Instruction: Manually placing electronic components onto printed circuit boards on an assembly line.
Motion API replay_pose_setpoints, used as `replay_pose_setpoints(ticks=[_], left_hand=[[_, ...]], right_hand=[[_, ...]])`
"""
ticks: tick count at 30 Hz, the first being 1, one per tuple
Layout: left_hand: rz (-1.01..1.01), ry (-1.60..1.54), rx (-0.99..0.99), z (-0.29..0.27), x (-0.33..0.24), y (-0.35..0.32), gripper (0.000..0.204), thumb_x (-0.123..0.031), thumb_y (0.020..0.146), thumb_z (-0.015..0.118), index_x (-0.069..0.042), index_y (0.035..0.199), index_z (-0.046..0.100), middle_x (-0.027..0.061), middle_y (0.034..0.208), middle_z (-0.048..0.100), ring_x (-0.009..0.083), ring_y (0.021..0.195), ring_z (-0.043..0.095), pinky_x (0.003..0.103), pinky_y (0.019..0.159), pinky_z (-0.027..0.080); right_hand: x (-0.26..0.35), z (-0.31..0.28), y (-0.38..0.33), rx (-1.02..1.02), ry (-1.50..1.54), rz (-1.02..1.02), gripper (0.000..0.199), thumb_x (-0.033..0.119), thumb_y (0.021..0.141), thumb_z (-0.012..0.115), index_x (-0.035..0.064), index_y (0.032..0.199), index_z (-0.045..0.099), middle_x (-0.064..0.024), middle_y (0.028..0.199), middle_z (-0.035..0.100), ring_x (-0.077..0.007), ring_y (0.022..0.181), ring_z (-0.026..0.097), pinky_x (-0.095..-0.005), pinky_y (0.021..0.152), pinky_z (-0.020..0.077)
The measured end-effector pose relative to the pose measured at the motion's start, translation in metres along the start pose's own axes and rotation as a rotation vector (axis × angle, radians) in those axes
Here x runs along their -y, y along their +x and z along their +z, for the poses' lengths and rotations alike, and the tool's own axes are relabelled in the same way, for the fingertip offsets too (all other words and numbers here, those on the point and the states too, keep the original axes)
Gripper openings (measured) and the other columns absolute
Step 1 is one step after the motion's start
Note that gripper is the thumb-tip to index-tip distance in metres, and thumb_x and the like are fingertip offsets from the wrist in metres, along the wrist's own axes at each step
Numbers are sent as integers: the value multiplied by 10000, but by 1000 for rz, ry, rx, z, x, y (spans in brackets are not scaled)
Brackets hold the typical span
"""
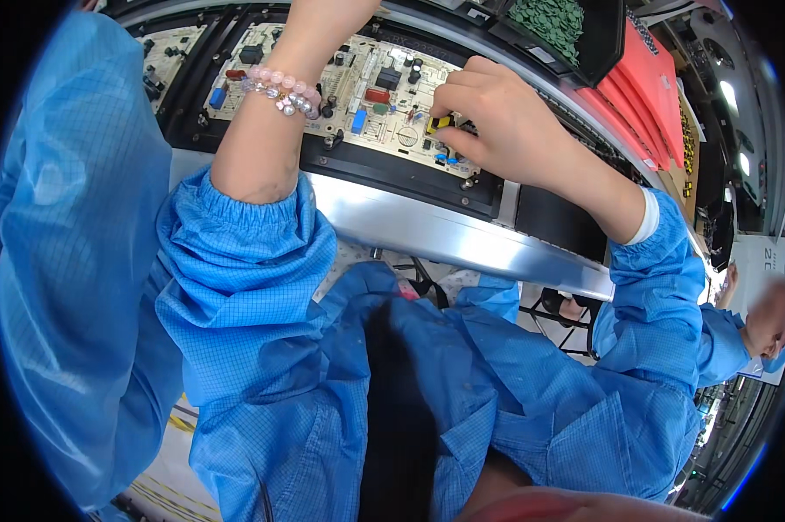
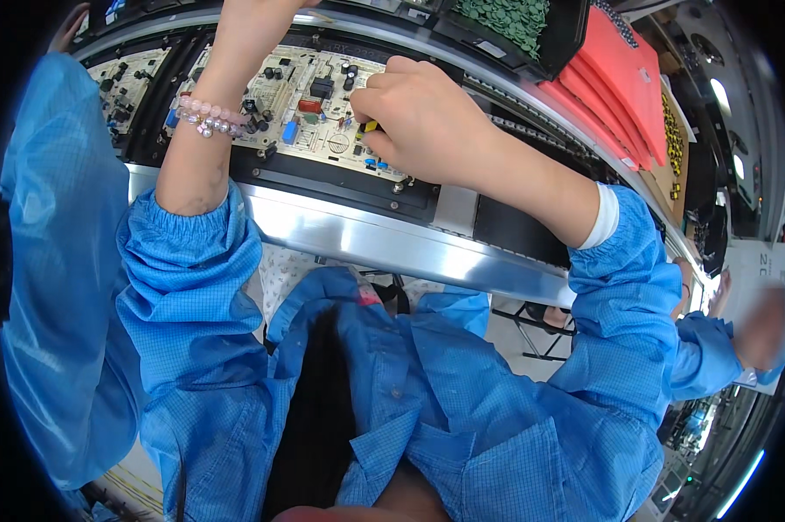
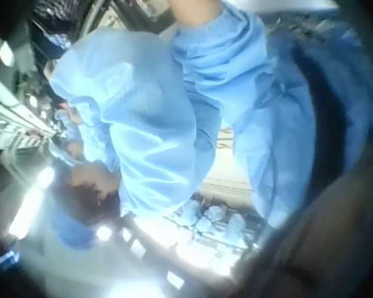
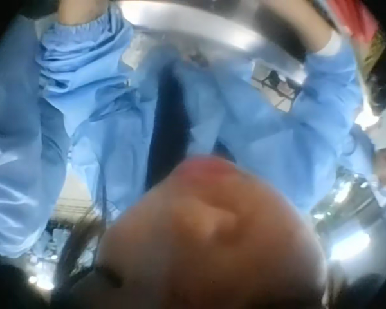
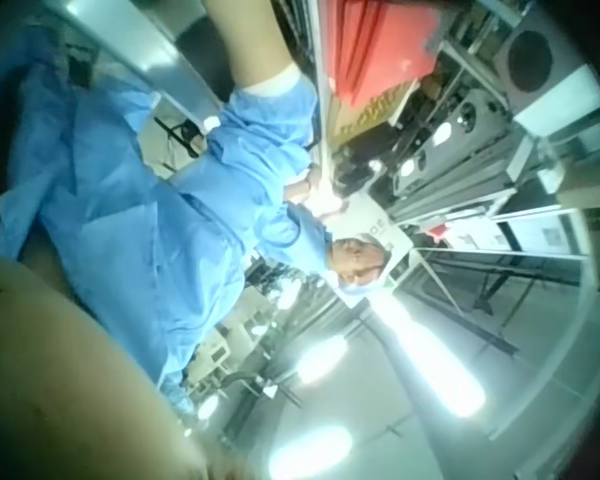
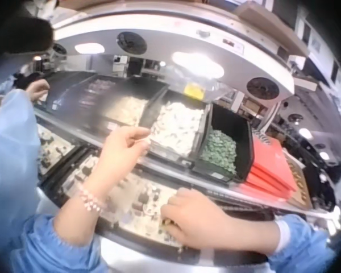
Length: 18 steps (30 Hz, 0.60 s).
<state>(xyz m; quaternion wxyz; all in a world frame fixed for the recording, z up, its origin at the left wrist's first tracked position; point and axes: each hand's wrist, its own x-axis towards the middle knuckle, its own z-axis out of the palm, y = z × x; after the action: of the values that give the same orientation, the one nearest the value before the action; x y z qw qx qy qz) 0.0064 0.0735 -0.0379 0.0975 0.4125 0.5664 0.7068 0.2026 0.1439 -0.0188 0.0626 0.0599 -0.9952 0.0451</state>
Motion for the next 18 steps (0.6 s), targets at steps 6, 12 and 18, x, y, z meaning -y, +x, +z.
replay_pose_setpoints(ticks=[6, 12, 18], left_hand=[[55, 112, 68, -14, 12, 1, 245, -40, 848, 618, 48, 1076, 624, 92, 871, 675, 137, 782, 641, 259, 676, 499], [109, 167, 85, -12, 16, -6, 186, -57, 849, 617, 29, 1013, 636, 91, 866, 679, 147, 773, 637, 273, 687, 499], [-69, 193, 47, 0, 10, 21, 228, -174, 870, 652, -66, 1069, 685, 58, 935, 681, 161, 756, 696, 216, 586, 482]], right_hand=[[-7, 11, -3, -55, 100, -61, 164, 99, 711, 715, 51, 838, 621, -72, 835, 591, -259, 856, 525, -361, 767, 445], [-17, 12, -12, -45, 70, -56, 173, 111, 744, 704, 60, 900, 649, -62, 889, 599, -254, 882, 523, -359, 786, 441], [-109, -61, -42, -317, -78, 176, 222, 143, 857, 633, 38, 1052, 622, -82, 1040, 622, -231, 909, 583, -336, 835, 450]])
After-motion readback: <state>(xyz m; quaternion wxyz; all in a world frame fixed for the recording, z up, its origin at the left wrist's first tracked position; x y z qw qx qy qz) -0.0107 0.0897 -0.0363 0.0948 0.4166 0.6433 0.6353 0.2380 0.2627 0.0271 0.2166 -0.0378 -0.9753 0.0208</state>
